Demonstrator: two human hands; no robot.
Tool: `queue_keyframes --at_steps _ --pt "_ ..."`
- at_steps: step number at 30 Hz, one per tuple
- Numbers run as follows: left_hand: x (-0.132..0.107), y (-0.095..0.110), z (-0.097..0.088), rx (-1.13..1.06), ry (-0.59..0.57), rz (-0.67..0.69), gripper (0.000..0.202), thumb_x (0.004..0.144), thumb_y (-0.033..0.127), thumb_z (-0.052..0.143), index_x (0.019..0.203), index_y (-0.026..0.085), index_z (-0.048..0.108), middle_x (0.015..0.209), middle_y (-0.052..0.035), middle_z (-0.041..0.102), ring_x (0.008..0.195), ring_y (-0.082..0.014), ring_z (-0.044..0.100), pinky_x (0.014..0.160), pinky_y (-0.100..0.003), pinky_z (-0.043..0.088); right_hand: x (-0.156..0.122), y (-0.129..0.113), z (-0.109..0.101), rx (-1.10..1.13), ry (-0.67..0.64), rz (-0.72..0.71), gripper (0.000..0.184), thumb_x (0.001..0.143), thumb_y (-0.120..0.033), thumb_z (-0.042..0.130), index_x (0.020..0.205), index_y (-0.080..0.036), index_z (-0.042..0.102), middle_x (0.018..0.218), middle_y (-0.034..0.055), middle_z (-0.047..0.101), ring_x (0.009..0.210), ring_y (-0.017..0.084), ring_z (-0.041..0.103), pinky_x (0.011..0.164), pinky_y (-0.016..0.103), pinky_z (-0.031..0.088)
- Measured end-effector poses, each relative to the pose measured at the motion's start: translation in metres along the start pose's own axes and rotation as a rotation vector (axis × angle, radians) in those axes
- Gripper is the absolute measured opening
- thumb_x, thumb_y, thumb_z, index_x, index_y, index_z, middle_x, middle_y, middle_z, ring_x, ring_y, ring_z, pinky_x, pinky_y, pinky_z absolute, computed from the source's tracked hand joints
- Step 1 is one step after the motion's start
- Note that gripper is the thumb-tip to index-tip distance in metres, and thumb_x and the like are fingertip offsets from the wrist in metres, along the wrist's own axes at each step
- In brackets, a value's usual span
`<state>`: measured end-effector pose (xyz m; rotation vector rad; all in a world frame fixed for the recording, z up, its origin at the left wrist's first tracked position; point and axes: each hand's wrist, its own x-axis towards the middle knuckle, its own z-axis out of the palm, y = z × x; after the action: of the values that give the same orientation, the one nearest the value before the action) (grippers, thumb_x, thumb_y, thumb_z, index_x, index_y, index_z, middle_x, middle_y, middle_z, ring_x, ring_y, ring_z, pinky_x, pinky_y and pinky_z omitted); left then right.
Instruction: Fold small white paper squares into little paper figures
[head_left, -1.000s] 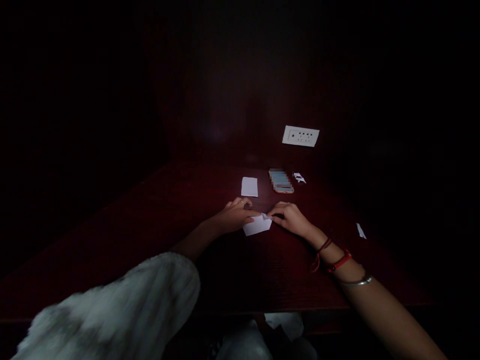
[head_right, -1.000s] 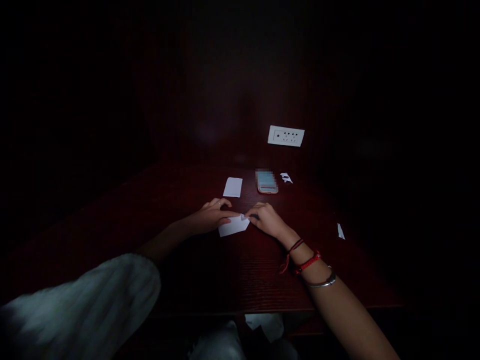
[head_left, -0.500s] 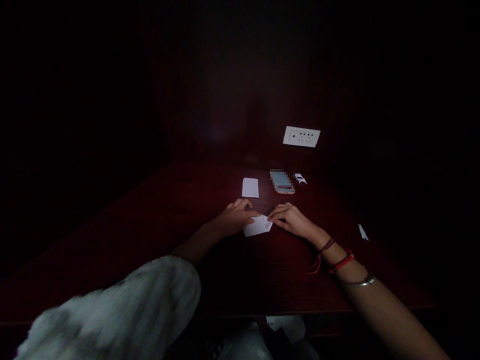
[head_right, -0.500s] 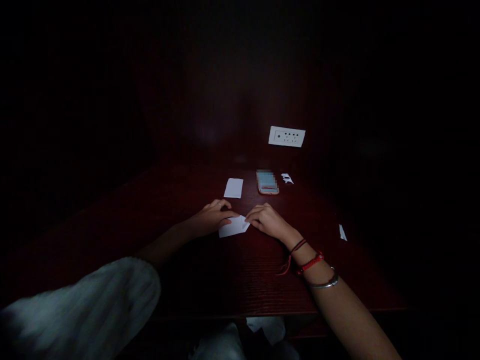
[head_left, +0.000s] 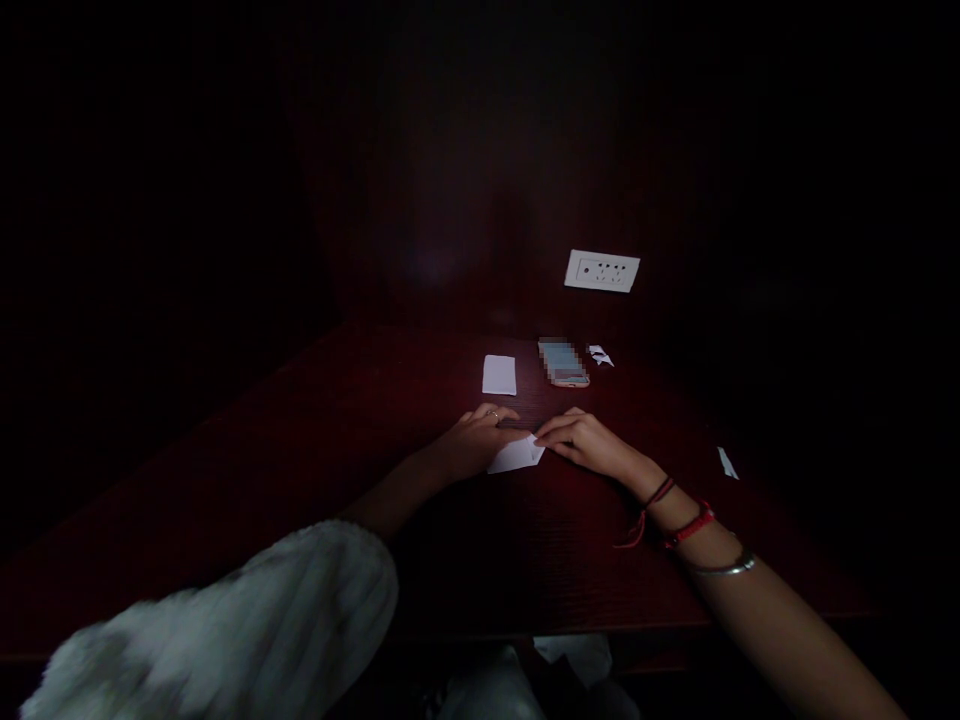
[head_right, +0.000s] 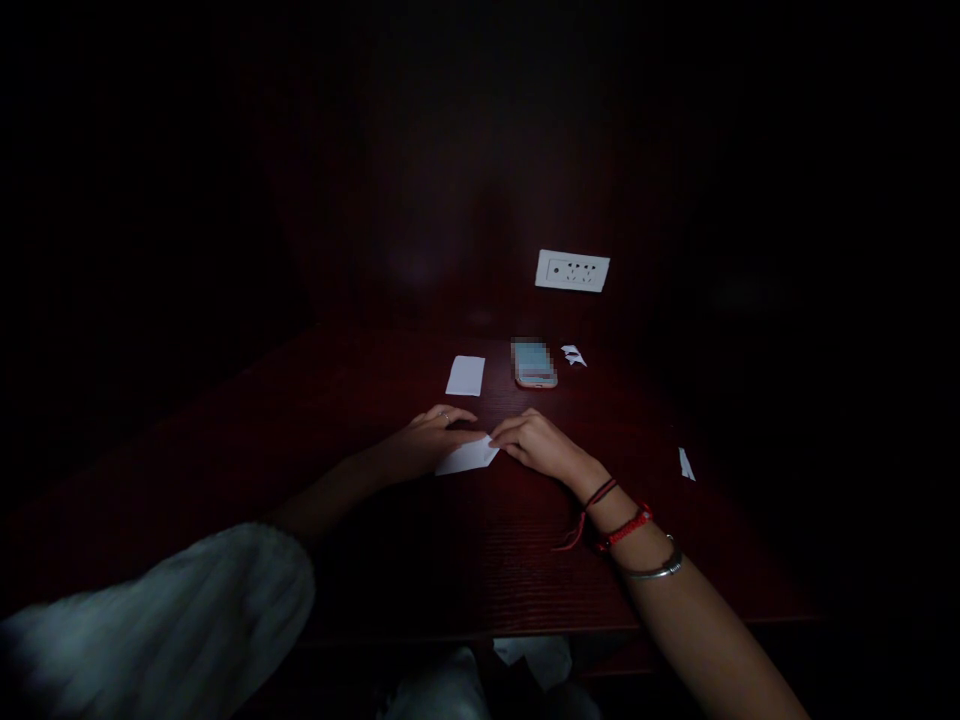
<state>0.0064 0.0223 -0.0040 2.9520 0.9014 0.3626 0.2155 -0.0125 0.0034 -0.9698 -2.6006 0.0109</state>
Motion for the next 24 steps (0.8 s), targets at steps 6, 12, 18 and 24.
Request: queue_keyframes --at_steps 6,12,18,24 --pt "-0.0003 0.0001 -0.0029 -0.012 -0.048 0.092 0.043 0.076 0.016 0.037 0.113 0.036 0.034 0.119 0.0057 0.039 0.11 -0.0173 0.029 0.084 -0.031 0.025 -0.0014 0.0003 0.0001 -0.015 -0.015 -0.009 0.023 0.073 -0.012 0.045 0.091 -0.021 0.058 0.094 0.0031 0.058 0.085 0.012 0.053 0.078 0.028 0.034" --pt "0.0 0.0032 -0.0048 -0.01 -0.026 0.1 0.041 0.076 0.016 0.039 0.112 0.033 0.036 0.116 0.0047 0.043 0.107 -0.0154 0.034 0.083 -0.028 0.026 -0.0015 0.0009 0.0003 0.007 -0.02 0.004 0.024 0.073 -0.011 0.045 0.09 -0.02 0.059 0.095 0.0025 0.058 0.087 0.012 0.052 0.079 0.027 0.035" --pt "0.0006 0.0032 -0.006 -0.016 -0.016 0.102 0.038 0.076 0.017 0.039 0.109 0.035 0.04 0.113 0.0053 0.046 0.103 -0.0141 0.038 0.08 -0.027 0.028 -0.0018 0.001 0.0006 0.058 -0.003 -0.011 0.026 0.072 -0.008 0.044 0.089 -0.02 0.059 0.093 0.002 0.058 0.086 0.011 0.052 0.079 0.025 0.037" --pt "0.0001 0.0008 -0.0013 -0.009 0.005 0.085 0.038 0.077 0.015 0.038 0.109 0.036 0.04 0.115 0.0054 0.044 0.103 -0.0142 0.037 0.079 -0.028 0.029 -0.0022 0.0015 0.0023 0.034 -0.011 -0.009 0.026 0.071 -0.009 0.046 0.091 -0.021 0.059 0.095 0.0026 0.057 0.087 0.012 0.052 0.08 0.028 0.036"
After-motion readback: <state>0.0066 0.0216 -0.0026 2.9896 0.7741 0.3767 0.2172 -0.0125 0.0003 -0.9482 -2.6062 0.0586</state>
